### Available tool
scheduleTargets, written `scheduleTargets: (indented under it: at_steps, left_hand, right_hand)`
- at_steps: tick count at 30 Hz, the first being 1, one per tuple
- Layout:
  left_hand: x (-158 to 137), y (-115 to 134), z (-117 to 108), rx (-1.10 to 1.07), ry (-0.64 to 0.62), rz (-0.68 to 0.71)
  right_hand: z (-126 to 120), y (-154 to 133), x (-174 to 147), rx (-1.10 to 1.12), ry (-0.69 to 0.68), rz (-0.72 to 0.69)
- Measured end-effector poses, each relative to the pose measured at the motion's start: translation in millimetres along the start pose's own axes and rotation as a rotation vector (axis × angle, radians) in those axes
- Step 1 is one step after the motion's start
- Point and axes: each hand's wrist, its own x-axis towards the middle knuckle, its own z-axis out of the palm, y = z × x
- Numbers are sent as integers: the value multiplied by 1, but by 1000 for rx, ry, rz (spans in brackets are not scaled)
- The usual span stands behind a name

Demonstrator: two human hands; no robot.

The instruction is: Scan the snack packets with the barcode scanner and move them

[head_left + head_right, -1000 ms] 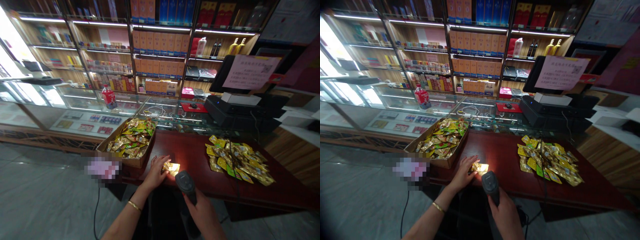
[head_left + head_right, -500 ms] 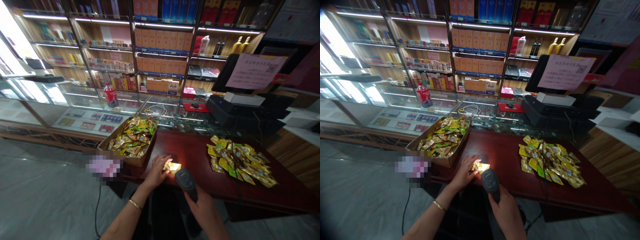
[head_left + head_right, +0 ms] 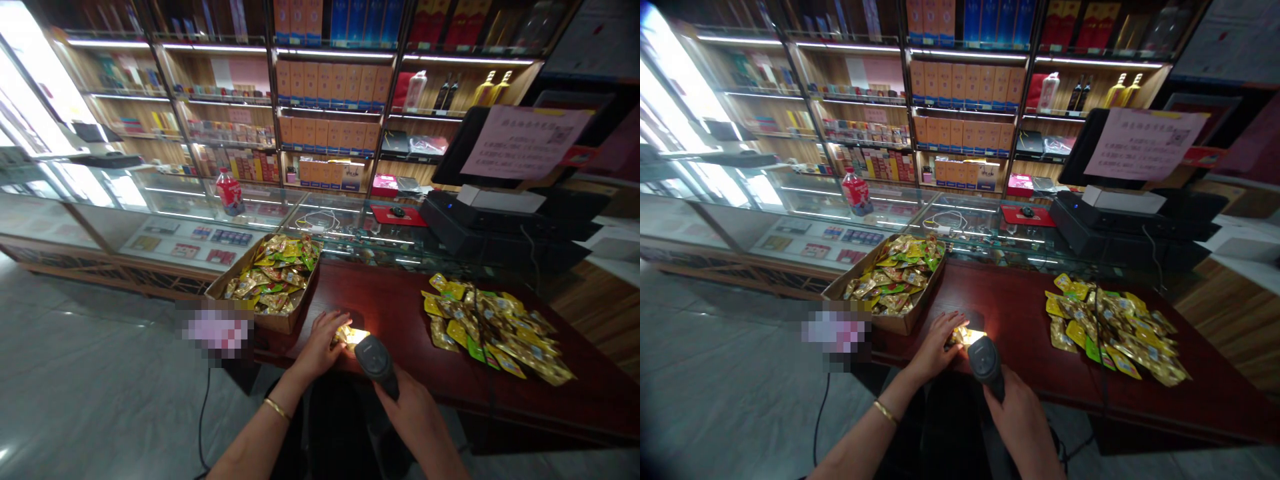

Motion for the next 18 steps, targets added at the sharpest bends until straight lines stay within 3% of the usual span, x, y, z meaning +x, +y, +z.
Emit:
scheduleTargets:
  at_steps: [5,10,18]
  left_hand:
    - [-2,5,-1,-34,-11,-14]
    - [-3,9,-6,-67,-19,-14]
    - [-3,10,-6,-117,-46,-22]
  right_hand:
    - [5,14,-5,0,-35,50]
    - [3,21,-8,-20,54,110]
    - [-3,21,-12,12,21,61]
